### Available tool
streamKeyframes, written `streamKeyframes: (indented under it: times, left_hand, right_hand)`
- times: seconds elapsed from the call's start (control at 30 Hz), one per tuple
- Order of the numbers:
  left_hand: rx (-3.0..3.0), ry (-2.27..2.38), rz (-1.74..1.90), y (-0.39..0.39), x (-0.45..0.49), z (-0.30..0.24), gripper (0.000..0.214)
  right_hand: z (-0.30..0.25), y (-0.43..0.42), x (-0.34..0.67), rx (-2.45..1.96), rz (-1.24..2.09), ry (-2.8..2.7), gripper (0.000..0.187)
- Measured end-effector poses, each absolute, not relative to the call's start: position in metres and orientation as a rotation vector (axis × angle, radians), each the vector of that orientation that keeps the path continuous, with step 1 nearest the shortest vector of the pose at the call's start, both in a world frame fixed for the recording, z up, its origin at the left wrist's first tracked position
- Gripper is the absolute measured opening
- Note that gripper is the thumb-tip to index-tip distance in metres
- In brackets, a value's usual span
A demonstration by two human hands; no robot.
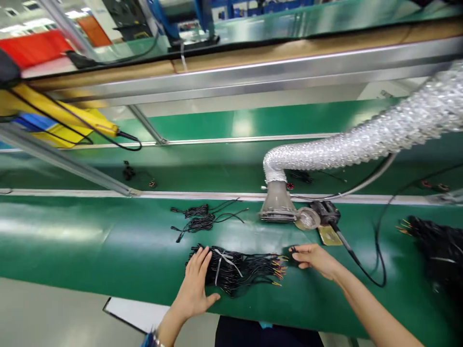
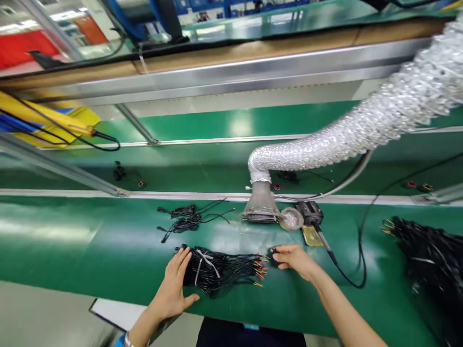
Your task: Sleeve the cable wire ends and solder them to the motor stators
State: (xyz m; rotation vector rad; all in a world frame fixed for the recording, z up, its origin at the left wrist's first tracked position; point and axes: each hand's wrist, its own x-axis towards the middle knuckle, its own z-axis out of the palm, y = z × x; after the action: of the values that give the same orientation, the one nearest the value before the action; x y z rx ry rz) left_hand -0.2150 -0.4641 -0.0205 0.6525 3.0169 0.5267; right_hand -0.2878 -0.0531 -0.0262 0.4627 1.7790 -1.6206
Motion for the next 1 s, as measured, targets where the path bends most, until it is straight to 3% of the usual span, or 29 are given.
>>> streamKeyframes:
  times: [0.07,0.13,0.3,0.73,1.0]
  left_hand:
    - [0.674,2.992,0.406,-0.473,-0.231,-0.027,0.103]
    - [0.685,2.98,0.381,-0.48,-0.241,-0.033,0.091]
    - [0.622,2.983,0.361,-0.499,-0.236,-0.036,0.066]
    - [0.38,3.096,0.34,-0.508,-0.22,-0.039,0.064]
    - [0.233,3.135,0.335,-0.512,-0.213,-0.043,0.073]
  right_hand:
    - [-0.044,-0.057,-0.292,0.386,-1.525,1.879,0.028]
    - [-0.057,-0.056,-0.294,0.321,-1.422,1.975,0.022]
    - [-0.068,-0.052,-0.289,0.179,-1.17,2.179,0.025]
    - [-0.064,-0.083,-0.273,-0.252,-0.607,2.678,0.016]
    - [-0.062,-0.083,-0.258,-0.282,-0.608,2.813,0.037]
